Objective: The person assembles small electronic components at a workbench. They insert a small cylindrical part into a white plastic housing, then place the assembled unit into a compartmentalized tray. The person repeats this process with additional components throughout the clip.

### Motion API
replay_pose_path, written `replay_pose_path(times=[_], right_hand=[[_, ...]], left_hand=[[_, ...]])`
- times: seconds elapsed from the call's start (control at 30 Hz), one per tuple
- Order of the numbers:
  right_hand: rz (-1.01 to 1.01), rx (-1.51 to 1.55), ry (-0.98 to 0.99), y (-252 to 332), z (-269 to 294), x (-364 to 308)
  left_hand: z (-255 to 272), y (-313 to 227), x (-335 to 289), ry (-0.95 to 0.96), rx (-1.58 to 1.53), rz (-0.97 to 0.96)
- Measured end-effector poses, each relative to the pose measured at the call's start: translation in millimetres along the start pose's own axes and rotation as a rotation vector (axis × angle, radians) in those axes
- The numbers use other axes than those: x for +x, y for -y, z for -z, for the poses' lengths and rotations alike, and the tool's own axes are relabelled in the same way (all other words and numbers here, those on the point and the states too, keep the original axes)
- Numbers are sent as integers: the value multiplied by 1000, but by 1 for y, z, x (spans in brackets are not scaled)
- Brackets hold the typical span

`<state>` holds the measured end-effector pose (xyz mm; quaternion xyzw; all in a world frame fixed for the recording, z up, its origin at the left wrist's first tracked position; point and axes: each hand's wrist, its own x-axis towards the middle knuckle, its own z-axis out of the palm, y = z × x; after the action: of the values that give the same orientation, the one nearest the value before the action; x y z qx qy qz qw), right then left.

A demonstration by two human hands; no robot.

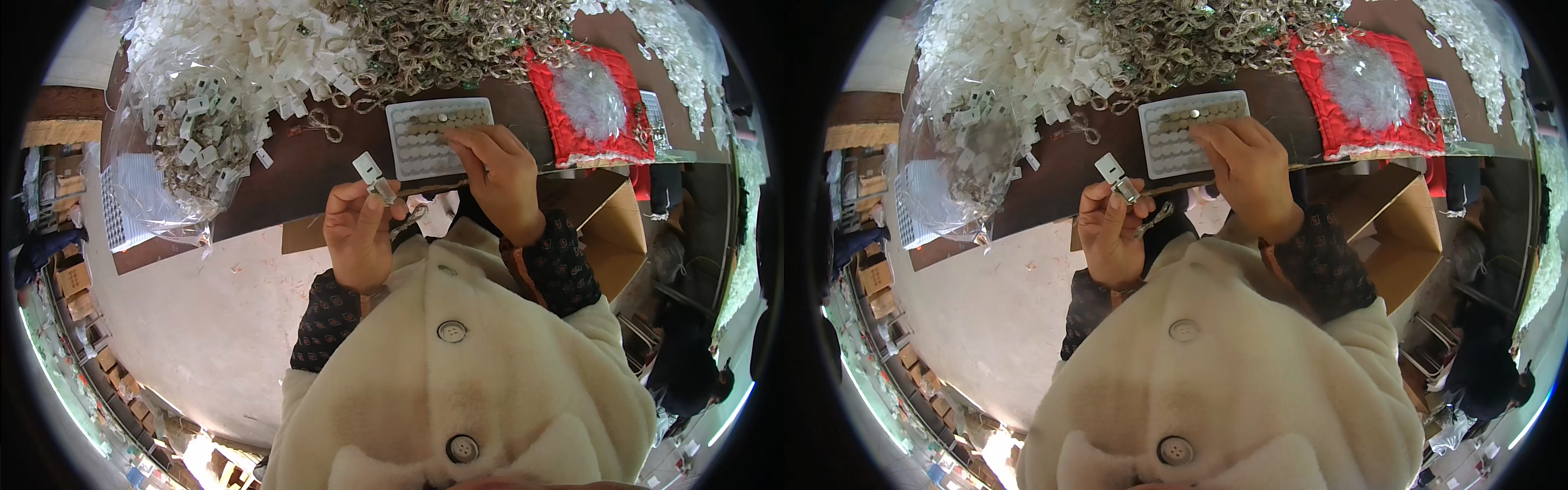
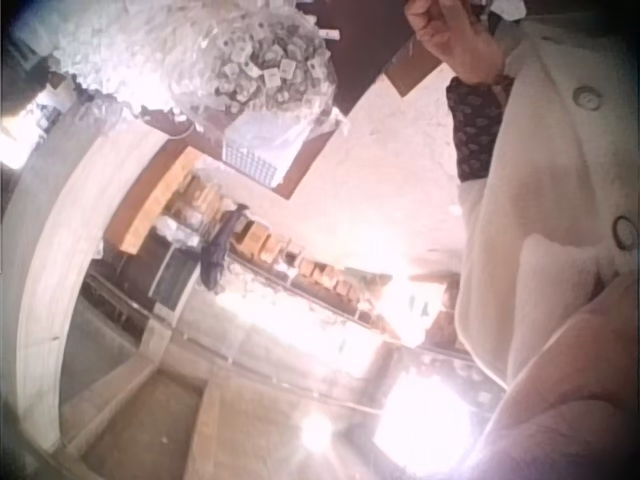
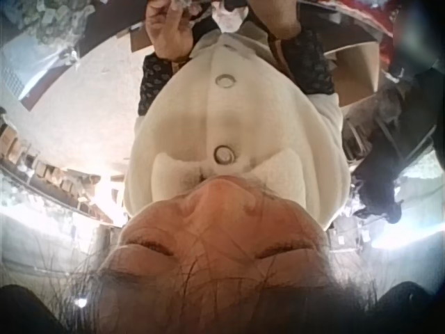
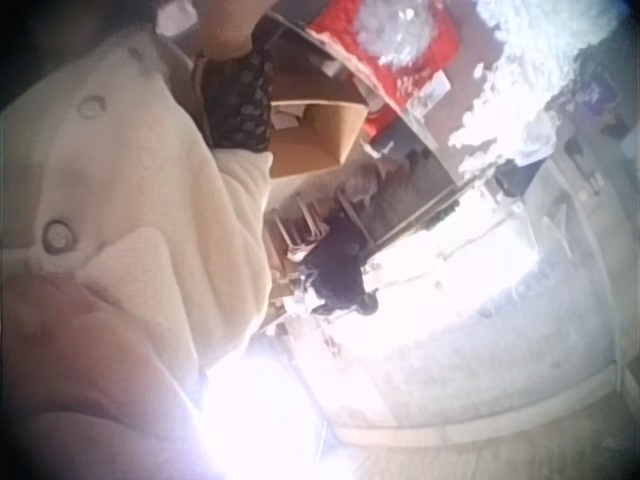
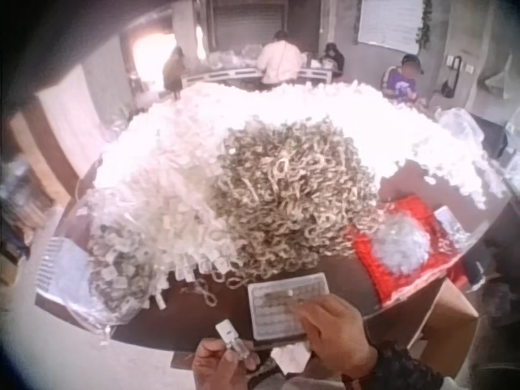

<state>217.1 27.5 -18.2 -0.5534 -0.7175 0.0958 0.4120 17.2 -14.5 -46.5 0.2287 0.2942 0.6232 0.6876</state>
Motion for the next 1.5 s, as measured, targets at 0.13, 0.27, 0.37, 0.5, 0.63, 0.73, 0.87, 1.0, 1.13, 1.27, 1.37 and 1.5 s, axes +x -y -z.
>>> replay_pose_path(times=[0.13, 0.27, 0.37, 0.5, 0.63, 0.73, 0.87, 1.0, 1.13, 1.27, 1.37, 1.5], right_hand=[[73, -59, 8, -8, -8, 8], [51, -72, 83, -7, -10, 8], [28, -87, 119, -5, -9, 8], [-8, -139, 143, -2, -7, 11], [3, -38, 153, 8, -3, 15], [49, 241, 103, 23, 1, 10], [128, 302, 83, 40, 1, 7], [100, 366, 62, 43, 2, 8], [319, 241, -7, 39, -2, 11], [428, 139, -20, 40, -11, 10], [284, 114, 17, 35, -14, 11], [165, -132, 62, 14, -26, 24]], left_hand=[[0, -1, 1, -20, 23, -3], [0, -3, 3, -32, 20, 7], [0, -4, 4, -24, 6, 20], [-3, -3, 7, 9, -43, 41], [-7, -1, 13, 82, -117, 83], [-13, 2, 14, 87, -112, 81], [-22, 2, 12, 80, -44, 78], [-22, -1, 12, 88, -86, 102], [-18, 1, 12, 141, -150, 129], [-14, 4, 12, 43, -92, 102], [-10, 3, 15, -1, -127, 83], [-7, 0, 15, -26, -146, 79]])
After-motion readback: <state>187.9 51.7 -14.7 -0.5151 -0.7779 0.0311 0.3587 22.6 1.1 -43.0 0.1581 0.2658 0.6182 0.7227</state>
